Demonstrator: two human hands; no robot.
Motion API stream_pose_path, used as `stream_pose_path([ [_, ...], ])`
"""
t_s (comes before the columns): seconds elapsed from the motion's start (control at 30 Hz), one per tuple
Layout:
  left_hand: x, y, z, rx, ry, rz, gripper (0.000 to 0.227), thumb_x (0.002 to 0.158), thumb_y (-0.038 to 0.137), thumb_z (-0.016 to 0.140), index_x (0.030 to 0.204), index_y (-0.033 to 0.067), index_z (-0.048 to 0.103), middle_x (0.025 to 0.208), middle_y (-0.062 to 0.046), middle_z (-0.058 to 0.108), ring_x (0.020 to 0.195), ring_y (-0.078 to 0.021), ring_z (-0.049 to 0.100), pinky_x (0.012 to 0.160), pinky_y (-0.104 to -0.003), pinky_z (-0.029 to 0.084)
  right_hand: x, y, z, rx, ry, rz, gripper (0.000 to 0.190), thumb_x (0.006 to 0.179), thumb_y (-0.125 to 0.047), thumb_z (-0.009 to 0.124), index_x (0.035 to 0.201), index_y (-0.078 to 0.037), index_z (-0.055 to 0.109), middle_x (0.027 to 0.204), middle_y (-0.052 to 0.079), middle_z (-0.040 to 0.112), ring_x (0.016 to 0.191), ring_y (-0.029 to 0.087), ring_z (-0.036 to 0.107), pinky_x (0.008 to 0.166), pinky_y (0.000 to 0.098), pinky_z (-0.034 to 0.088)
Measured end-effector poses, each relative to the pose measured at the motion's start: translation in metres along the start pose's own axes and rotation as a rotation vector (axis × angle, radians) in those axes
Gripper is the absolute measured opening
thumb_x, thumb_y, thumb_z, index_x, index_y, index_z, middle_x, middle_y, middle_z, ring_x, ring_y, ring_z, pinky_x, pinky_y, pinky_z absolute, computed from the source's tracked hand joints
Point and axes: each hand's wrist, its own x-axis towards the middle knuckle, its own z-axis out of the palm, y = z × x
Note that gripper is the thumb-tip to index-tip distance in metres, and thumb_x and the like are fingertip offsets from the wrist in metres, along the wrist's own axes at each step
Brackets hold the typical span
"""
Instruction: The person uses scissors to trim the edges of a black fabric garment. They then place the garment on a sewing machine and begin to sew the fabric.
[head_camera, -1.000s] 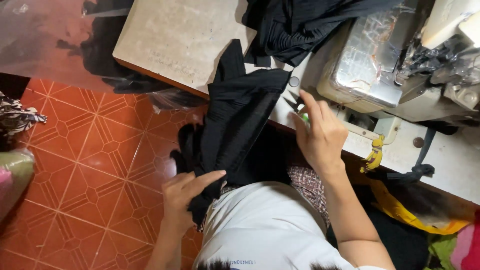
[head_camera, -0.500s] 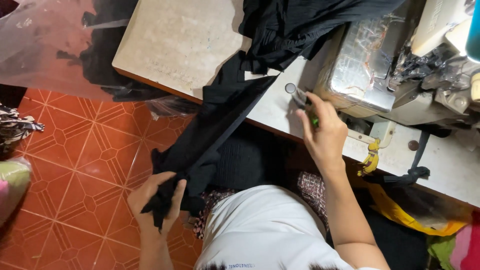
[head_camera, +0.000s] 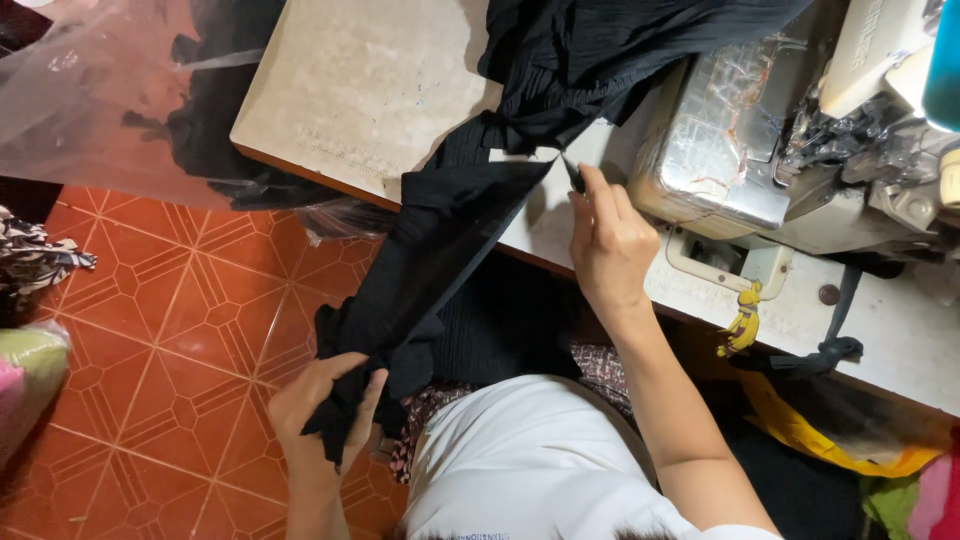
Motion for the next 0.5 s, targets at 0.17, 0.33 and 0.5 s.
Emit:
stream_pose_path([
  [0.17, -0.002, -0.013, -0.001, 0.088, 0.036, -0.032, 0.02, 0.087, 0.026, 0.07, 0.086, 0.007, 0.066, 0.077, -0.007, 0.065, 0.056, -0.0169, 0.058, 0.052, -0.028, 0.043, -0.017, -0.005, -0.013, -0.044, -0.064, 0.04, 0.022, 0.104, -0.018, 0.058, 0.123, -0.008, 0.06, 0.082, 0.002, 0.06, 0.053, 0.015, 0.048, 0.041, 0.0288, 0.03],
  [0.33, 0.002, -0.005, -0.003, 0.089, 0.032, 0.024, 0.019, 0.09, 0.025, 0.066, 0.085, 0.0071, 0.064, 0.075, -0.004, 0.063, 0.055, -0.0148, 0.055, 0.053, -0.027, 0.042, -0.003, -0.008, -0.002, -0.092, -0.022, 0.049, 0.021, 0.106, -0.021, 0.056, 0.122, -0.007, 0.056, 0.082, 0.004, 0.056, 0.054, 0.015, 0.048, 0.041, 0.0284, 0.033],
  [0.5, -0.01, -0.013, 0.0, 0.161, 0.075, -0.171, 0.04, 0.088, 0.05, 0.056, 0.082, 0.0108, 0.063, 0.069, -0.003, 0.055, 0.055, -0.015, 0.05, 0.053, -0.027, 0.037, 0.007, -0.006, 0.015, -0.023, -0.005, 0.078, 0.02, 0.099, -0.011, 0.065, 0.119, -0.011, 0.061, 0.074, 0.001, 0.056, 0.051, 0.019, 0.046, 0.04, 0.031, 0.033],
])
